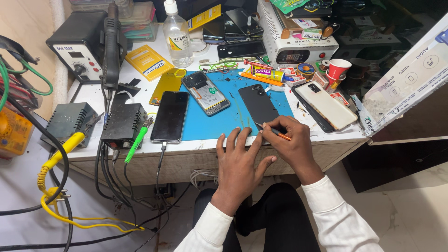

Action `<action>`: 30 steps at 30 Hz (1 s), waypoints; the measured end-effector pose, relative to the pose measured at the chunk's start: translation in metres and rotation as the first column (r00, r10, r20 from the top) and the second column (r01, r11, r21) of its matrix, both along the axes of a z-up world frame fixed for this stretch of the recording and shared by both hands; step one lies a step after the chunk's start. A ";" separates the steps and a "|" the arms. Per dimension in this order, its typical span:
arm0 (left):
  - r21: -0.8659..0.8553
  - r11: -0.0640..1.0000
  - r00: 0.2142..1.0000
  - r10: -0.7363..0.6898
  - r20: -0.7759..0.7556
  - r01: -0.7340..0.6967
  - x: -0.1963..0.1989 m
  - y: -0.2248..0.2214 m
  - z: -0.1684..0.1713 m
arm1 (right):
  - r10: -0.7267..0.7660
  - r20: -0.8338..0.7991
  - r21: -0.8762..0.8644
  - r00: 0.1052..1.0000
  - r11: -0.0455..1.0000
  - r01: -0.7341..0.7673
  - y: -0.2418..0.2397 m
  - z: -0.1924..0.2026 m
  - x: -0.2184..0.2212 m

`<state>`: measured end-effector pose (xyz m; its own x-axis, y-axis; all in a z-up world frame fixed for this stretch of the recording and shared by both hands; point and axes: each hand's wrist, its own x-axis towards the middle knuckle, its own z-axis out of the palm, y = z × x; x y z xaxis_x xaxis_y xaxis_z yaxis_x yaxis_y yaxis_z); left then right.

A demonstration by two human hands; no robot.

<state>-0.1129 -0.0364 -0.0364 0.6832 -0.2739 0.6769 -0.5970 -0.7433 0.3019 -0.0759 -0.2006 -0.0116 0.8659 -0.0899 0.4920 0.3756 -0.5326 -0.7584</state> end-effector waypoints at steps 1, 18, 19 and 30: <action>0.004 1.000 1.000 0.002 0.000 -0.002 0.000 0.000 0.000 | 0.000 -0.001 -0.001 1.000 1.000 0.000 0.000 0.000 0.000; -0.207 0.978 0.978 -0.055 -0.199 0.013 0.046 0.018 0.041 | -0.026 0.004 -0.014 1.000 1.000 0.026 0.003 0.001 0.003; -0.241 0.970 0.978 -0.066 -0.199 0.017 0.057 0.018 0.046 | -0.026 0.006 -0.013 1.000 1.000 0.026 0.003 0.001 0.003; -0.010 0.975 0.931 -0.217 -0.295 0.224 0.109 0.011 0.053 | -0.072 0.010 -0.036 0.997 0.997 0.072 0.005 0.002 0.001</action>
